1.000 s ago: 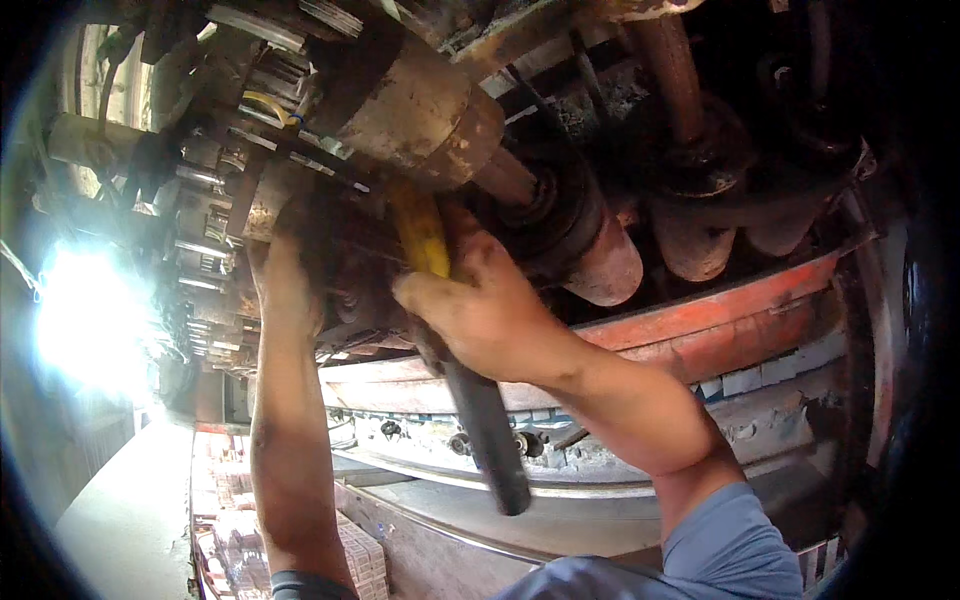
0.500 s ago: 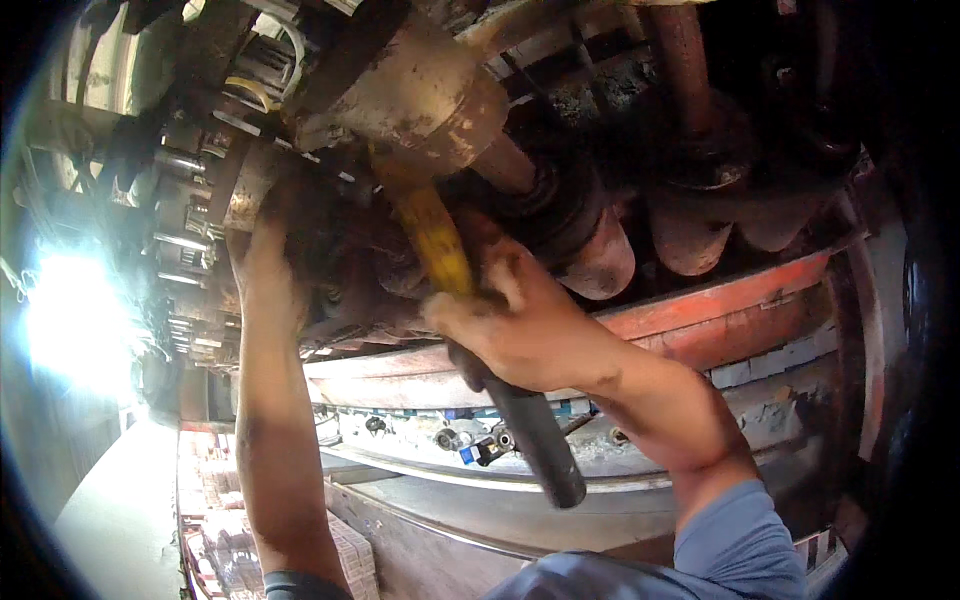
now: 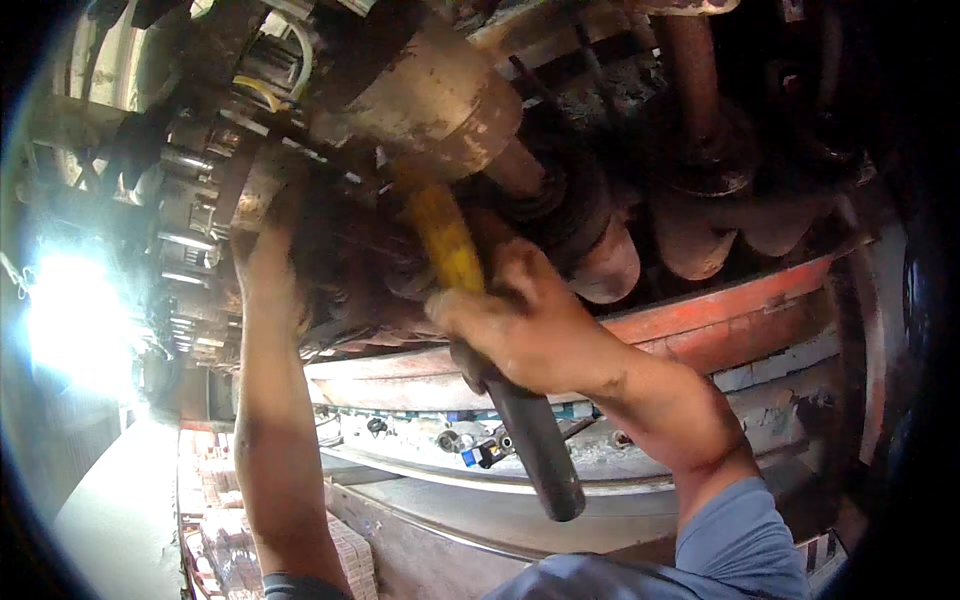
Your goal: The person works on a large industrial machine, using a hammer to tap and adjust cylindrical components. They repeatedly remove and reinsert parts, occasionally retrieving a small ring from the floor and using a yellow-handled tool to assist with the assembly.
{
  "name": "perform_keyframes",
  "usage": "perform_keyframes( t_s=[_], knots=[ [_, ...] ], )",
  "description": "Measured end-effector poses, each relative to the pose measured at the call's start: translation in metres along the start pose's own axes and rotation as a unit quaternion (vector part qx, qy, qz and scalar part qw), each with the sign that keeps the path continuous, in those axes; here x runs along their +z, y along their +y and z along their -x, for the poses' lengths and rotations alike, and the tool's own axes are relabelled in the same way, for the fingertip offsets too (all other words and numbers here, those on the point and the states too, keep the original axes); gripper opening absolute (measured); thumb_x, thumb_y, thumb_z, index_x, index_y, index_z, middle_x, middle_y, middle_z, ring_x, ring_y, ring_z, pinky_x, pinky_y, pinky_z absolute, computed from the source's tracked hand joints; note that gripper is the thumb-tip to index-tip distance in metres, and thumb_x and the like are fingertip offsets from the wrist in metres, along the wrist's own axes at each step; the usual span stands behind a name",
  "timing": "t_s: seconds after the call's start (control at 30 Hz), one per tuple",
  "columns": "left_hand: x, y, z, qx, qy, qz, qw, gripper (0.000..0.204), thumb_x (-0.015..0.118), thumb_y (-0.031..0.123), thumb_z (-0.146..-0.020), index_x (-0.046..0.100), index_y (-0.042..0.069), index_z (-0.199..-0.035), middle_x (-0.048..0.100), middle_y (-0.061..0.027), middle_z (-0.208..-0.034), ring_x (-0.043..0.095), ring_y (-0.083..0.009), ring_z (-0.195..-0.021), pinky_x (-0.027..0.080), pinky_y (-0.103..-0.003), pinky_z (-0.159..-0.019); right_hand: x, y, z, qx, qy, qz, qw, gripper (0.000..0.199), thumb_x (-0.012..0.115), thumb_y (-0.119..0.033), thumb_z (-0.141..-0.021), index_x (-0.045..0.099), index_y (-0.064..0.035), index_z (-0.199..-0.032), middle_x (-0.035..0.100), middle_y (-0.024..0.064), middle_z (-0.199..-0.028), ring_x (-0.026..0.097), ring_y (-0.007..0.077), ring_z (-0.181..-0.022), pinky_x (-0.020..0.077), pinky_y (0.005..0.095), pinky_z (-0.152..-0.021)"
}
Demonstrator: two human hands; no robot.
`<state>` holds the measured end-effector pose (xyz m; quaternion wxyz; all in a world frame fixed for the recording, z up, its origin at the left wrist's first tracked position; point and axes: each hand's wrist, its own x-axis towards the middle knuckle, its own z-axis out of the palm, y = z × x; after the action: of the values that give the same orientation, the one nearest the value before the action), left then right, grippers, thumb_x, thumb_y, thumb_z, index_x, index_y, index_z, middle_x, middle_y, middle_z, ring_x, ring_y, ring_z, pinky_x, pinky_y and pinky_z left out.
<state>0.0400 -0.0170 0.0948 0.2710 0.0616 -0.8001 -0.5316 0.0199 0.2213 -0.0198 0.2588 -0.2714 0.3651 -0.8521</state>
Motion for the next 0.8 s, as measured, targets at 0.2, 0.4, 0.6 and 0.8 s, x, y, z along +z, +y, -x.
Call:
perform_keyframes(
  t_s=[0.2, 0.4, 0.6, 0.8],
  knots=[
    [-0.004, -0.003, 0.003, 0.005, 0.008, 0.005, 1.0, 0.055, 0.067, 0.024, -0.095, 0.051, -0.001, -0.143, 0.063, -0.0125, -0.132, 0.062, -0.0236, -0.119, 0.048, -0.036, -0.103, 0.012, 0.001, -0.01, -0.04, 0.048, 0.098, 0.993, 0.028, 0.064, -0.017, -0.089, 0.055, 0.0039, -0.104, 0.058, 0.0162, -0.082, 0.058, 0.0262, -0.075, 0.0486, 0.0407, -0.07],
    [0.001, -0.005, -0.003, -0.004, 0.006, 0.014, 1.0, 0.056, 0.068, 0.024, -0.094, 0.051, -0.001, -0.142, 0.064, -0.0126, -0.131, 0.062, -0.0236, -0.118, 0.048, -0.036, -0.103, -0.01, -0.006, 0.005, 0.043, 0.005, 0.217, 0.975, 0.028, 0.067, -0.025, -0.087, 0.057, 0.0015, -0.089, 0.058, 0.0183, -0.08, 0.059, 0.027, -0.075, 0.0495, 0.0424, -0.072],
    [-0.001, -0.005, 0.001, 0.0, 0.014, 0.012, 1.0, 0.057, 0.069, 0.023, -0.093, 0.051, -0.001, -0.141, 0.064, -0.0127, -0.13, 0.062, -0.0236, -0.118, 0.049, -0.036, -0.102, 0.02, -0.002, -0.005, 0.036, -0.011, -0.083, 0.996, 0.019, 0.056, -0.011, -0.093, 0.056, -0.0023, -0.077, 0.052, 0.0125, -0.069, 0.057, 0.0289, -0.066, 0.0443, 0.0442, -0.06],
    [0.0, -0.008, -0.001, 0.008, 0.022, 0.025, 0.999, 0.057, 0.07, 0.023, -0.092, 0.051, -0.001, -0.141, 0.064, -0.0129, -0.129, 0.062, -0.0236, -0.117, 0.049, -0.036, -0.102, -0.001, -0.015, 0.009, 0.024, 0.026, 0.213, 0.976, 0.032, 0.066, -0.024, -0.092, 0.054, 0.0034, -0.105, 0.06, 0.0136, -0.068, 0.063, 0.0248, -0.06, 0.0488, 0.0394, -0.054]
  ],
)
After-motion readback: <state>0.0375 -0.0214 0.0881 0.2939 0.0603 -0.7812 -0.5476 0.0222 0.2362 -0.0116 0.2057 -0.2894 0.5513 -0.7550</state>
